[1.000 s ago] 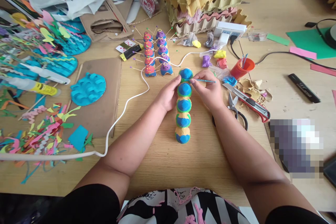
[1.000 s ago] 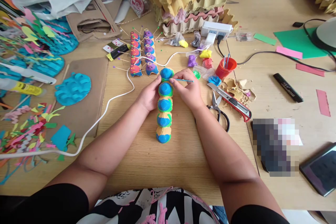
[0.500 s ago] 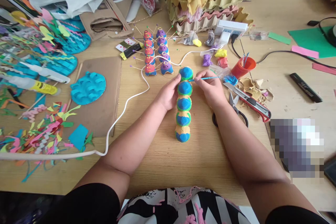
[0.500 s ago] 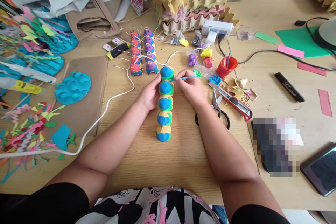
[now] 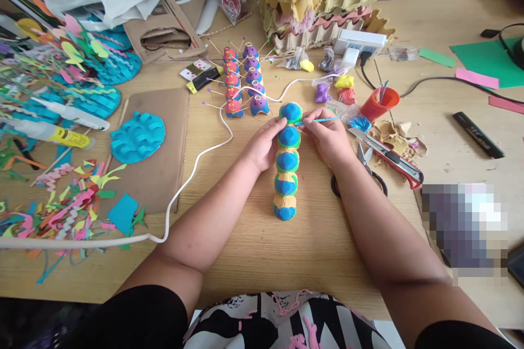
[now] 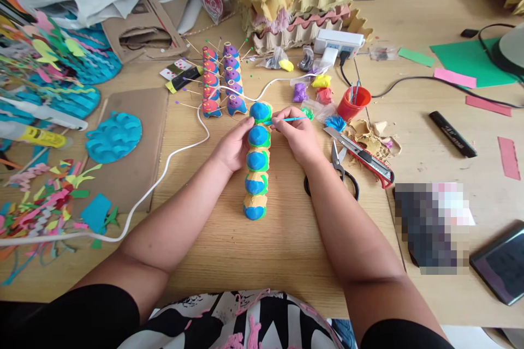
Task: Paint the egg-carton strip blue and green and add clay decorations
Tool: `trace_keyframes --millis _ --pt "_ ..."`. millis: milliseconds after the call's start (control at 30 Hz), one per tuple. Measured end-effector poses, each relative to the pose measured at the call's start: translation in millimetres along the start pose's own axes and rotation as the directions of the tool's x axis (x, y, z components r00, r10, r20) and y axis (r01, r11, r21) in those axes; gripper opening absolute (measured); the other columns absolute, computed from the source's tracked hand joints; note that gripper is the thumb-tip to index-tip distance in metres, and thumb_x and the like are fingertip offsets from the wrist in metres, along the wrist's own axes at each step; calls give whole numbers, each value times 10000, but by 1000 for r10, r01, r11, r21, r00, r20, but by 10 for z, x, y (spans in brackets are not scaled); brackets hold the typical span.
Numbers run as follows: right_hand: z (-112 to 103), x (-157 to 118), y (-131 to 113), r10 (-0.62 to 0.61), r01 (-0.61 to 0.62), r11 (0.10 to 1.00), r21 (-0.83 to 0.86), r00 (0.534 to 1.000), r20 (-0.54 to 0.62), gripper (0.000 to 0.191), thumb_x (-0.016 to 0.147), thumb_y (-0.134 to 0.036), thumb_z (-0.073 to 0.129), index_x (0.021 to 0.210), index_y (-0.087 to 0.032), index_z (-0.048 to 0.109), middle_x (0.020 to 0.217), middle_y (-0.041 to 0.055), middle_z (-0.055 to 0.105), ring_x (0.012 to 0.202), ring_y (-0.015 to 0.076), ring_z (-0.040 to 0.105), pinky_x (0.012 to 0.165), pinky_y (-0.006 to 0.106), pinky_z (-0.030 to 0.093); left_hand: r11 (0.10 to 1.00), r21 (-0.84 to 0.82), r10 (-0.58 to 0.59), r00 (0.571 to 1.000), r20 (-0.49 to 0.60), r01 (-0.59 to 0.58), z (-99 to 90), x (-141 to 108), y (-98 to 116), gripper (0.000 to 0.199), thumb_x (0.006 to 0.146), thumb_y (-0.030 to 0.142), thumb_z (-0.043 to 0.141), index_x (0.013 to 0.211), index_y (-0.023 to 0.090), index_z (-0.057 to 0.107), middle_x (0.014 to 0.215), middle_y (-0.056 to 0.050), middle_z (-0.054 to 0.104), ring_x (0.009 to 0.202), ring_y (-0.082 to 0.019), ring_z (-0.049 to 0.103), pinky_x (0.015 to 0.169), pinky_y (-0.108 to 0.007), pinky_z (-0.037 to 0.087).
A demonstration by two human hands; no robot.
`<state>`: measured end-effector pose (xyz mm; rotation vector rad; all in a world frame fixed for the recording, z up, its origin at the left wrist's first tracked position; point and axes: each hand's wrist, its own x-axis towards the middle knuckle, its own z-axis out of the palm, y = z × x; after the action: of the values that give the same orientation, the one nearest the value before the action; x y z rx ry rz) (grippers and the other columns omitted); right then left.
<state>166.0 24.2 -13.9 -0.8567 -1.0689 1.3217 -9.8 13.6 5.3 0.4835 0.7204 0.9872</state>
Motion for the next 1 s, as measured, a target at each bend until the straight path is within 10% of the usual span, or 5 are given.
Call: trace_keyframes --millis 1000 --pt "14 -14 8 10 -9 998 -64 1000 16 384 778 -504 958 818 -257 667 887 -24 744 839 152 650 871 318 529 1000 11 10 1000 11 -10 -21 -14 13 83 916 224 707 987 209 748 774 9 764 607 -131 685 620 -249 554"
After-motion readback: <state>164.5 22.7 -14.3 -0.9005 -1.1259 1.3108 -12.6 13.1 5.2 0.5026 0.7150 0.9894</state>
